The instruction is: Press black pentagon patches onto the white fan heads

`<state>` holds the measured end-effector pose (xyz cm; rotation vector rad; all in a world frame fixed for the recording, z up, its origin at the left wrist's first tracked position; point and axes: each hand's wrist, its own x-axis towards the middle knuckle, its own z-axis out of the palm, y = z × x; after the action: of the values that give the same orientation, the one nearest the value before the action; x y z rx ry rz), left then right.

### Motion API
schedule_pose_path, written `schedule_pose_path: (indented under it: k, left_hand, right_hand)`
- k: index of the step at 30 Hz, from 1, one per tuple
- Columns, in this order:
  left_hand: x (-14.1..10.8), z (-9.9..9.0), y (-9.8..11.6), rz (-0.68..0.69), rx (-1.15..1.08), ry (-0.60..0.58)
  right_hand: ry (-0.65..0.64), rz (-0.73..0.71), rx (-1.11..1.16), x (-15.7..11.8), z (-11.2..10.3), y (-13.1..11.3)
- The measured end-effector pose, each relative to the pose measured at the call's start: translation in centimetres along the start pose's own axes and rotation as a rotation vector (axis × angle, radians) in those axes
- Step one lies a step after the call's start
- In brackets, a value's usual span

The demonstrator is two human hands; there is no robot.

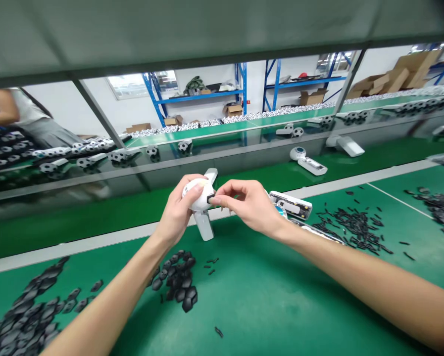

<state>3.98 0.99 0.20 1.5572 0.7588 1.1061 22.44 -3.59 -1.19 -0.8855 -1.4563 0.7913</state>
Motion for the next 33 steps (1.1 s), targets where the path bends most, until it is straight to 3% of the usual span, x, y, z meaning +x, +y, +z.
schedule_pose_path:
  k: [9,14,22,28,33]
  left_hand:
    - [-0.1,-1.0,-0.4,0.182,0.254,-0.067]
    - [-0.2,-0.5,0.2,0.29,0.446,-0.005]
    - [-0.1,-0.4,-0.7,0.372,0.396,0.091]
    - [-0.3,-0.3,-1.1,0.451,0.4,0.147]
    - [-0.3,0.3,-1.5,0.465,0.32,0.151]
  right_hand:
    - [-0.033,-0.008,-0.007,0.0,-0.1,-0.2]
    - [-0.08,0.003,-0.039,0.0,-0.2,-0.6]
    - [-0.167,-0.035,-0.133,-0.3,-0.2,-2.1]
    - [-0.267,0.029,-0.081,0.2,-1.3,-2.8]
    - [-0.059,-0.017,-0.114,0.0,-2.2,-4.4]
